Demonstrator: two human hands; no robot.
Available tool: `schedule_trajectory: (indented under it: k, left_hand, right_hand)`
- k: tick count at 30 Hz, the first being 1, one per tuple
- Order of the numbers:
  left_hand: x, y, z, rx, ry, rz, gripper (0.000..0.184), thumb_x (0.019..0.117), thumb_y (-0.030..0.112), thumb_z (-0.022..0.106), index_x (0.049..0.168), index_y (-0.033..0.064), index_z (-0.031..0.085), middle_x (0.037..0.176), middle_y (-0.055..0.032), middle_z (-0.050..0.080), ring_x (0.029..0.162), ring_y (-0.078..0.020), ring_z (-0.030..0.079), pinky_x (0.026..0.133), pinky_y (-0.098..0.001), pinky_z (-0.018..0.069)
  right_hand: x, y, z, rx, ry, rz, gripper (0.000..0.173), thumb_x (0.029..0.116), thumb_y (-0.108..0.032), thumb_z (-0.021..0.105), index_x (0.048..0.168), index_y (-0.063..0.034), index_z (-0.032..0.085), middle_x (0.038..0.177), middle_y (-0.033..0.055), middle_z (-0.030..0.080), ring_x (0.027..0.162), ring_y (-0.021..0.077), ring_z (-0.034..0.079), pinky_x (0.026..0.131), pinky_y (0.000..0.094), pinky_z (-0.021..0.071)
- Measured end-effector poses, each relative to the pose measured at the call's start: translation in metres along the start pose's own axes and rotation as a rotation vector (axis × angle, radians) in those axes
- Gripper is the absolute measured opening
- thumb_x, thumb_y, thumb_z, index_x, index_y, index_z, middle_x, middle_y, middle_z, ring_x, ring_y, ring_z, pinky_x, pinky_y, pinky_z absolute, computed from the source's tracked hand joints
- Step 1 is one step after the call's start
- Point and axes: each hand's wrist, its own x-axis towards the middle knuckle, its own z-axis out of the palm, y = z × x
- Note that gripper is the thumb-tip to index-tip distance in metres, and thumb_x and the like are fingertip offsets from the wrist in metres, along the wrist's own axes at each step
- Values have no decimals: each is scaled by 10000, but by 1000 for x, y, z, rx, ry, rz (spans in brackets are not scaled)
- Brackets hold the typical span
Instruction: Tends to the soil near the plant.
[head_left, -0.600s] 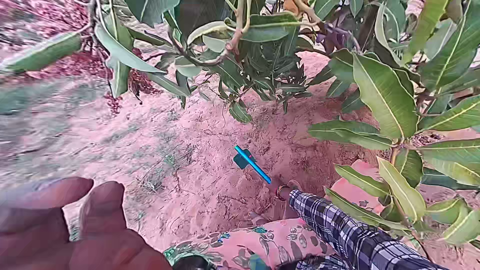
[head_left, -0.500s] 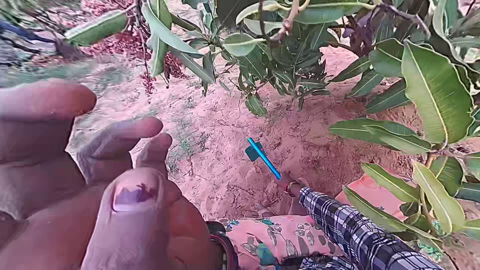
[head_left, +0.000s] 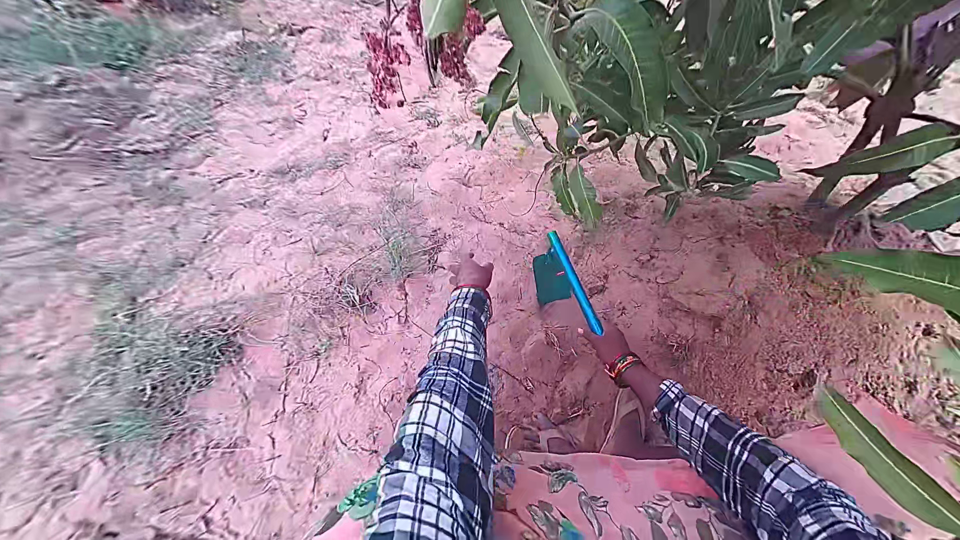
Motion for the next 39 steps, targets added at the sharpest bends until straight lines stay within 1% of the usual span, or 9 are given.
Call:
schedule_trajectory:
  k: [6, 11, 14, 16, 17, 20, 30, 35, 39]
  left_hand:
    - [38, -74, 81, 259, 3, -129, 785, 924, 563, 694, 1528, 112, 474, 1603, -276, 344, 1467, -506, 333, 1125, -711, 326]
    - [26, -74, 118, 520, 56, -133, 820, 965, 630, 544, 1604, 152, 360, 1666, -190, 290, 1526, -452, 267, 1116, -763, 260]
    - [28, -76, 117, 509, 54, -153, 806, 962, 609, 570, 1602, 164, 364, 1669, -175, 292, 1529, -445, 261, 1115, -754, 269]
    - [26, -80, 116, 492, 28, -133, 806, 967, 593, 585, 1607, 162, 350, 1674, -162, 288, 1534, -443, 247, 1107, -758, 279]
    - [25, -83, 115, 486, 0, -113, 823, 967, 596, 591, 1616, 162, 332, 1676, -163, 281, 1534, -445, 242, 1102, -762, 284]
    - [18, -90, 98, 485, -92, -54, 862, 955, 611, 619, 1635, 191, 297, 1695, -130, 257, 1545, -423, 234, 1112, -743, 293]
    - [15, -107, 92, 485, -100, 40, 794, 973, 618, 584, 1618, 221, 348, 1700, -83, 265, 1560, -394, 211, 1149, -717, 253]
    - [15, -109, 95, 477, -77, 55, 787, 975, 616, 581, 1607, 198, 373, 1689, -101, 290, 1557, -407, 218, 1149, -730, 239]
    - [15, -112, 103, 474, -55, 61, 789, 986, 611, 564, 1615, 182, 353, 1693, -118, 277, 1561, -429, 190, 1147, -758, 210]
  right_hand:
    - [165, -100, -43, -87, 131, -178, 545, 1014, -444, 651, 1249, 48, 623, 1092, 272, 673, 990, 396, 662, 896, 583, 511]
    - [308, -142, -75, -350, 192, -207, 672, 1098, -515, 398, 1316, 86, 605, 1315, 325, 623, 1278, 454, 592, 1081, 626, 443]
    - [272, -120, -95, -682, 14, -217, 489, 1115, -250, 439, 1411, 135, 488, 1440, 360, 517, 1383, 479, 495, 1144, 609, 389]
    - [252, -99, -106, -841, -13, -270, 423, 1087, -184, 502, 1305, 172, 569, 1323, 401, 577, 1269, 530, 564, 1068, 658, 425]
    - [255, -82, -101, -787, 110, -346, 429, 1074, -228, 506, 1188, 166, 633, 1148, 396, 646, 1075, 530, 650, 929, 688, 493]
    - [232, -107, -106, -553, -16, -28, 623, 1104, -461, 429, 1331, 107, 546, 1213, 348, 620, 1092, 469, 638, 947, 651, 480]
    - [152, -50, -138, -341, -36, 159, 635, 1080, -592, 379, 1180, 12, 546, 754, 91, 508, 543, 190, 505, 538, 364, 493]
    - [86, -33, -159, -395, -75, 192, 577, 1099, -536, 378, 1303, -17, 529, 804, 90, 506, 591, 165, 496, 579, 339, 476]
    - [88, -30, -162, -295, -18, 127, 594, 1084, -565, 396, 1180, -6, 570, 753, 82, 488, 558, 178, 479, 547, 359, 469]
